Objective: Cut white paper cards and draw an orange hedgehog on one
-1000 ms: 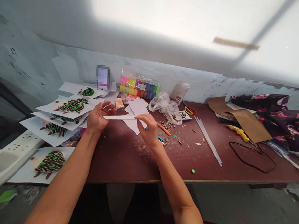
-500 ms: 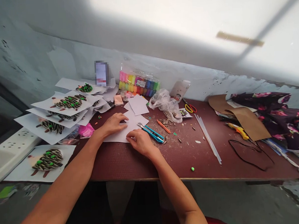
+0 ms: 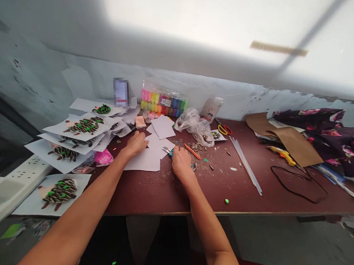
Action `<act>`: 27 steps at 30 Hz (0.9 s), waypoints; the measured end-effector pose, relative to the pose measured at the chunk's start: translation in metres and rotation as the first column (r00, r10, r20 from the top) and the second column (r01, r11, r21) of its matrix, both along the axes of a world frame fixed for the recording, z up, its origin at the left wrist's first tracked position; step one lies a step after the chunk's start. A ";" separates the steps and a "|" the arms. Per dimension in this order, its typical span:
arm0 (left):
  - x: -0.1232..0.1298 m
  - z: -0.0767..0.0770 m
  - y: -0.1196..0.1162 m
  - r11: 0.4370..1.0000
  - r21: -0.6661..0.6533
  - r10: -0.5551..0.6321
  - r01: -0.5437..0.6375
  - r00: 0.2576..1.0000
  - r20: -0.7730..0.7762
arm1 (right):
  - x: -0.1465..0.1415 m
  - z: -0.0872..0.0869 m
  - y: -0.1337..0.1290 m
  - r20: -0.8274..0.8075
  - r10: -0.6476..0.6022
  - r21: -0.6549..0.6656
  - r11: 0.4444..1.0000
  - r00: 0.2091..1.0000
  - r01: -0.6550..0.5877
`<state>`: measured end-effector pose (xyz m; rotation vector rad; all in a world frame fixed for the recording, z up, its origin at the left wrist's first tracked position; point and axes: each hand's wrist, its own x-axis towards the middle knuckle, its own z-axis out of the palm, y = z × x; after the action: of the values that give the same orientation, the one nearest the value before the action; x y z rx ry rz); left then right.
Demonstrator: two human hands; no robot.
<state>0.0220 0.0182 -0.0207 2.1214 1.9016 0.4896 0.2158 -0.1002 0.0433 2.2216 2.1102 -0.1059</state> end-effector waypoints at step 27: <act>-0.002 0.029 0.024 0.993 -0.022 0.054 -0.113 0.296 0.954 | 0.023 -0.007 0.002 -0.033 -0.061 0.060 0.996 0.998 0.063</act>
<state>0.0203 0.0426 0.0087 1.1217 1.1939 1.4482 0.2388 -0.0984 0.0363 2.3362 2.0877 -0.0814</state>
